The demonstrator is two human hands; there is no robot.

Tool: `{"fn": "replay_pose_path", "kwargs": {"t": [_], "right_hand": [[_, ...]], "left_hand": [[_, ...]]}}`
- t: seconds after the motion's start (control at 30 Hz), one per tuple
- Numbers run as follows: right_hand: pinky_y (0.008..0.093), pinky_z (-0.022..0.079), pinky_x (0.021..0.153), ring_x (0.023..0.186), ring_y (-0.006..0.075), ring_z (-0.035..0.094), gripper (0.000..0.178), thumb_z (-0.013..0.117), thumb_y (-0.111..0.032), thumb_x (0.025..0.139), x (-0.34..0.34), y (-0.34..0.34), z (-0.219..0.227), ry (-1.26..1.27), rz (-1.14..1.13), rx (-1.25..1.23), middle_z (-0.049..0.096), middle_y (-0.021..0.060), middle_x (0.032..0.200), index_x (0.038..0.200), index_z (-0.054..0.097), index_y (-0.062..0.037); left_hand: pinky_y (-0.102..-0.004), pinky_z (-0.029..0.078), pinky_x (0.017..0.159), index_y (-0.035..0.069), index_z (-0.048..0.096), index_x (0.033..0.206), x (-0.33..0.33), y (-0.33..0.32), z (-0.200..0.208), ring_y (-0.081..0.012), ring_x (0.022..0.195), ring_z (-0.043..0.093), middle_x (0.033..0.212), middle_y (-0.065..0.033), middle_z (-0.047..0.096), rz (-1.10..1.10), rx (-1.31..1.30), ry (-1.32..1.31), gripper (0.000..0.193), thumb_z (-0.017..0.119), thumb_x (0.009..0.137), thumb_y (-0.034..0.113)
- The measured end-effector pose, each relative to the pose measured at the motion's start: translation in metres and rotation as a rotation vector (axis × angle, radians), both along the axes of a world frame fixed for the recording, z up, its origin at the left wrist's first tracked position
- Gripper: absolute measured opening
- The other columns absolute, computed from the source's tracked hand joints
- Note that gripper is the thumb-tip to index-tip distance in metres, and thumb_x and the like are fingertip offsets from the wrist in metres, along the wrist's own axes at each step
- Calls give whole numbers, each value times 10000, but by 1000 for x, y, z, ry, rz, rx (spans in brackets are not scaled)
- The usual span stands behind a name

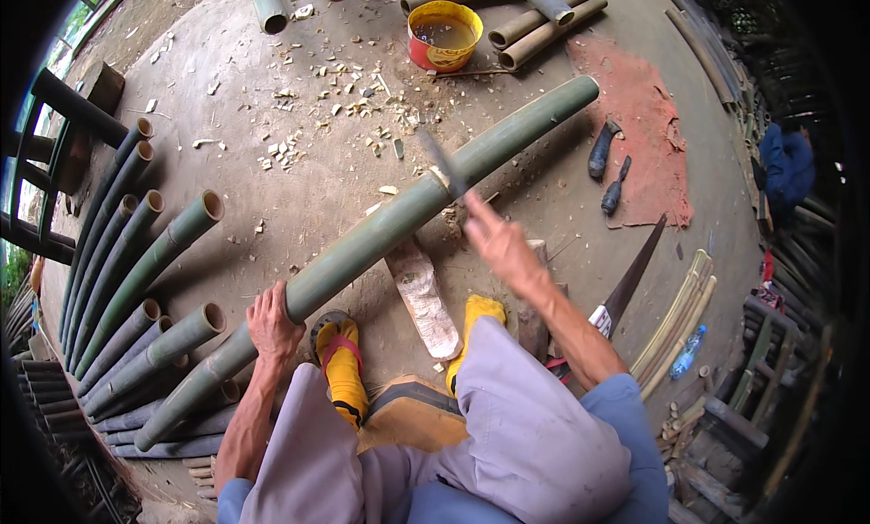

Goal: The person shaves the nodes and surface of a long bamboo pole using a large knife, turning the pole over to reach different sides.

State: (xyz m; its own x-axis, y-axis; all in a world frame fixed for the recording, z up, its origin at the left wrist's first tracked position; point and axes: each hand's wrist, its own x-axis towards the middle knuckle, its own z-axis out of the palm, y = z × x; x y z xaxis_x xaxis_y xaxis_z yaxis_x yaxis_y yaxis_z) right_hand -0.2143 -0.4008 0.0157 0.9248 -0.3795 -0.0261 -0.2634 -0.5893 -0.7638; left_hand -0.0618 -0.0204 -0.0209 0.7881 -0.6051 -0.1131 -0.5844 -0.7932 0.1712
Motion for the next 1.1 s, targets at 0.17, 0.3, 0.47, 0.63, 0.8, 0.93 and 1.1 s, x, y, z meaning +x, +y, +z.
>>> {"fn": "replay_pose_path", "kwargs": {"t": [0.17, 0.3, 0.47, 0.63, 0.8, 0.93, 1.1], "right_hand": [[316, 459, 318, 368, 125, 474, 579, 445, -335, 1051, -8, 10, -10, 214, 7, -159, 496, 27, 489, 1555, 272, -109], [380, 589, 500, 564, 273, 676, 584, 459, -315, 1040, -9, 6, -11, 293, -19, 60, 711, 187, 889, 1549, 270, -100], [299, 462, 311, 369, 146, 484, 583, 450, -309, 1050, -18, 6, -21, 322, -18, -122, 547, 33, 544, 1565, 240, -136], [245, 398, 281, 359, 99, 403, 628, 386, -451, 1053, -22, 8, -40, 170, 331, -91, 417, -31, 486, 1578, 202, -161], [311, 492, 363, 400, 159, 513, 602, 453, -367, 1044, -12, -2, -37, 43, -426, 71, 532, 69, 523, 1569, 248, -156], [313, 575, 466, 488, 201, 613, 586, 474, -282, 1033, -15, 14, -23, 348, 389, 42, 726, 171, 875, 1553, 267, -107], [232, 391, 299, 382, 67, 413, 576, 426, -328, 1054, -8, 7, -31, -34, -365, 65, 601, 61, 601, 1561, 258, -112]], "left_hand": [[-432, 468, 878, 107, 544, 1241, 16, 2, 9, -310, 1036, 612, 1076, -100, 635, -11, 46, 156, 768, 784, 513, 154], [-447, 483, 870, 95, 566, 1199, 23, -1, 13, -341, 1018, 624, 1046, -119, 652, -1, 18, 242, 736, 792, 503, 170], [-462, 508, 840, 95, 593, 1151, 31, -7, 25, -380, 977, 635, 1017, -139, 665, 31, 29, 391, 694, 795, 495, 190], [-450, 499, 836, 103, 593, 1157, 42, -8, 26, -351, 992, 638, 1039, -130, 667, 76, 117, 543, 699, 796, 496, 203], [-413, 469, 865, 105, 579, 1187, 14, 5, 6, -298, 1038, 630, 1045, -114, 660, 25, 16, 53, 721, 794, 503, 185], [-430, 478, 863, 98, 584, 1191, 18, 16, 0, -313, 1010, 636, 1022, -112, 658, -4, 8, 107, 710, 793, 516, 164], [-437, 500, 850, 86, 610, 1152, 33, 16, 8, -341, 972, 642, 1010, -120, 672, -34, 4, 217, 673, 789, 511, 187]]}}
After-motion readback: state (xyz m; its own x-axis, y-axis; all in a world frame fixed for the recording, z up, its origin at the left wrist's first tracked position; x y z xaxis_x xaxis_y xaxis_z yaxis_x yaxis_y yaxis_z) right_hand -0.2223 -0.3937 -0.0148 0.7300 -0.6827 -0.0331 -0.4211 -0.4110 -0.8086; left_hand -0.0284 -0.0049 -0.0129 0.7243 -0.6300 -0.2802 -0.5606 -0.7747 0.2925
